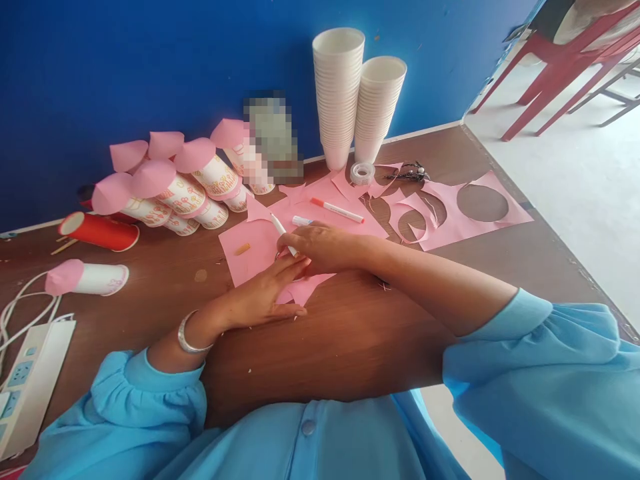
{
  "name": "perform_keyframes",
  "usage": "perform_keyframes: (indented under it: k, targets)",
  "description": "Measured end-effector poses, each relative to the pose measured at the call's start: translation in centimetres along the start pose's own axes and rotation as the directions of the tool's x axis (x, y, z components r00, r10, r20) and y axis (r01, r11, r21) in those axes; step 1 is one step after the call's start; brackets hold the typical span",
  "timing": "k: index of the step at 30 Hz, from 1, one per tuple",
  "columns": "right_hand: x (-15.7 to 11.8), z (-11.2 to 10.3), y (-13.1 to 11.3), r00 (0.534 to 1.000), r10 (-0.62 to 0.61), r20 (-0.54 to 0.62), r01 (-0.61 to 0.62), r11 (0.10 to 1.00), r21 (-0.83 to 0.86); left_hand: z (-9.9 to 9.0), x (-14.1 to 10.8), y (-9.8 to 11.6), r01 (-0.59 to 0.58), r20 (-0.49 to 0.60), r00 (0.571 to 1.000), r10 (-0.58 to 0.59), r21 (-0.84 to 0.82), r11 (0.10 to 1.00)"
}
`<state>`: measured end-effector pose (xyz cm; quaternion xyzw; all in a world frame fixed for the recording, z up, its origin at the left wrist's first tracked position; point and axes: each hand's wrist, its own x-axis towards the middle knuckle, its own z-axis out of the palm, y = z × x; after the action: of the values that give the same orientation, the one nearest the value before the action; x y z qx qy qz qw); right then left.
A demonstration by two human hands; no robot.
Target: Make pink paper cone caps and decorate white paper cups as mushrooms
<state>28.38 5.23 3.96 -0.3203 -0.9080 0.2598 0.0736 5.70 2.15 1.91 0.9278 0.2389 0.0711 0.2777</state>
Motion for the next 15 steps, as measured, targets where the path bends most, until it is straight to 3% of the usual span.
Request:
perform_keyframes:
  k: [3, 5, 7, 10, 12, 15]
  targets:
    - [-0.1, 0.2, 0.1, 0.999, 0.021, -0.027, -0.021, 1.0, 0.003, -2.4, -1.0, -0.2, -0.062, -0.116, 0.991, 0.065, 0.033, 0.998]
    - [-0.1, 0.5, 0.2, 0.999, 0.035, -0.031, -0.036, 0.999, -0.019, -3.6, -1.2, -0.4, -0.007, -0.322, 0.945, 0.056, 0.154, 0.988]
    - [0.0, 0.7, 0.3, 0.999, 0.047, -0.025, -0.048, 0.998, -0.047, -4.1, -1.0, -0.6, 0.025, -0.444, 0.891, 0.097, 0.26, 0.965]
    - [0.2, 0.7, 0.3, 0.998, 0.063, -0.013, -0.064, 0.995, -0.08, -3.6, 0.2, -1.0, -0.011, -0.409, 0.893, 0.188, 0.397, 0.918]
    - [0.3, 0.6, 0.2, 0.998, 0.066, 0.003, -0.066, 0.994, -0.084, -2.9, 1.3, -1.2, -0.002, -0.379, 0.91, 0.171, 0.406, 0.914]
    - [0.4, 0.6, 0.2, 0.997, 0.072, 0.015, -0.071, 0.994, -0.079, -1.9, 2.3, -1.6, 0.089, -0.419, 0.905, 0.073, 0.354, 0.931]
